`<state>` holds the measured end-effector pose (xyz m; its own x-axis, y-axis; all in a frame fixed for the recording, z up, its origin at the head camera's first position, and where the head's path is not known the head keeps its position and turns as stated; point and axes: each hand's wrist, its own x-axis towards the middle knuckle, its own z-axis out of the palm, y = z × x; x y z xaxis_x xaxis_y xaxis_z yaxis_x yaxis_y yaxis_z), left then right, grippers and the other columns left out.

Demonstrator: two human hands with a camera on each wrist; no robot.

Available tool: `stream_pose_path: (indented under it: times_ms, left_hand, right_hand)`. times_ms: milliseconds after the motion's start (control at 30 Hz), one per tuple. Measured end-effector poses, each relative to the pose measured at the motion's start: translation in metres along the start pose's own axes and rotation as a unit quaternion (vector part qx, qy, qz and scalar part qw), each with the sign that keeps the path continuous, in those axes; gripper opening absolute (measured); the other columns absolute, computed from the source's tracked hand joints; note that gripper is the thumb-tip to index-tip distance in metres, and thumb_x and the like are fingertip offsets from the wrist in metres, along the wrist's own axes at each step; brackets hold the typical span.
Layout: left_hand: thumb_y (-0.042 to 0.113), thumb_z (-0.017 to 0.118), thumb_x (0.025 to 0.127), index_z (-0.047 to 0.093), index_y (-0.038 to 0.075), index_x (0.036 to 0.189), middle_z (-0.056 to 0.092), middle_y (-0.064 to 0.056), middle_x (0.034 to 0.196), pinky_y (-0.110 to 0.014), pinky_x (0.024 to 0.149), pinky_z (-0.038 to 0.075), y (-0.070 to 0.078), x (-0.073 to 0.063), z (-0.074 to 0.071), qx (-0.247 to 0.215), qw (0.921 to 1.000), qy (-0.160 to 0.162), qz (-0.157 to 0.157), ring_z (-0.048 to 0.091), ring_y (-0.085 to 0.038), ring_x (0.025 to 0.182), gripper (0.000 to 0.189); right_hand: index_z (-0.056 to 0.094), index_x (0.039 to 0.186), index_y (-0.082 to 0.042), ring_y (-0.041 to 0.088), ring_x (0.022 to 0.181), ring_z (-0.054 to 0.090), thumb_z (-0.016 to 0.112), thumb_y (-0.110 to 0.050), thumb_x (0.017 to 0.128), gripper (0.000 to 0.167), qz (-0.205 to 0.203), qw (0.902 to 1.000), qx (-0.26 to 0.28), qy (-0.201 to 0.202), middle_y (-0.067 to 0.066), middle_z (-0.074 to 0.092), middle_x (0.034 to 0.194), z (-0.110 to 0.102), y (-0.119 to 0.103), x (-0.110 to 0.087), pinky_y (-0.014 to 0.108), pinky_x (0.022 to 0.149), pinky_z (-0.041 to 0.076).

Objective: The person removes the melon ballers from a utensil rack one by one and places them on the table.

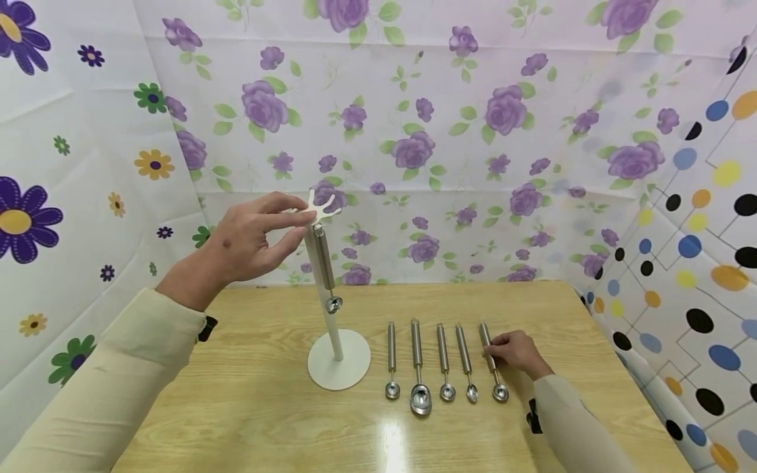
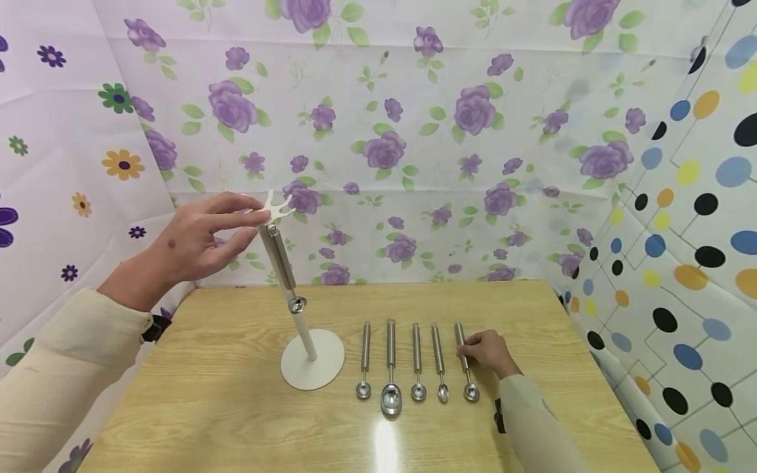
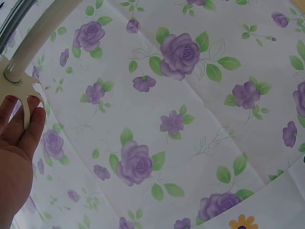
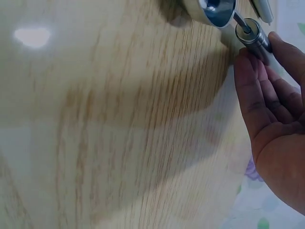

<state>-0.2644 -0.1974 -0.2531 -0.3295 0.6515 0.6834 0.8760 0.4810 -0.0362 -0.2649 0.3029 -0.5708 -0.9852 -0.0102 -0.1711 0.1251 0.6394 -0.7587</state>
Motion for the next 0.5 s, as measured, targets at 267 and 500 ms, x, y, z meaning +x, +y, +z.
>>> stream_pose_path:
  times_ms: [267, 500]
  left_hand:
    - [0.049, 0.037, 0.106, 0.075, 0.003, 0.116, 0.066, -0.017, 0.115, -0.033, 0.050, 0.040, 0.0010, 0.0003, -0.0010, -0.003, 1.0000, -0.005, -0.004, 0.040, -0.006, 0.049, 0.061]
    - [0.047, 0.038, 0.106, 0.074, 0.003, 0.117, 0.066, -0.016, 0.115, -0.033, 0.051, 0.040, 0.0015, 0.0000, -0.0020, -0.006, 0.9999, -0.008, -0.011, 0.040, -0.005, 0.050, 0.058]
  right_hand:
    - [0.074, 0.099, 0.007, 0.019, 0.068, 0.068, 0.077, -0.013, 0.089, 0.023, 0.010, 0.9999, 0.001, 0.005, 0.009, 0.072, 0.082, 0.0061, -0.0026, 0.0043, 0.034, 0.062, 0.057]
    - [0.075, 0.097, 0.007, 0.019, 0.066, 0.068, 0.076, -0.013, 0.090, 0.021, 0.015, 0.9998, -0.008, 0.009, 0.008, 0.072, 0.080, 0.0104, -0.0086, 0.0013, 0.036, 0.062, 0.057]
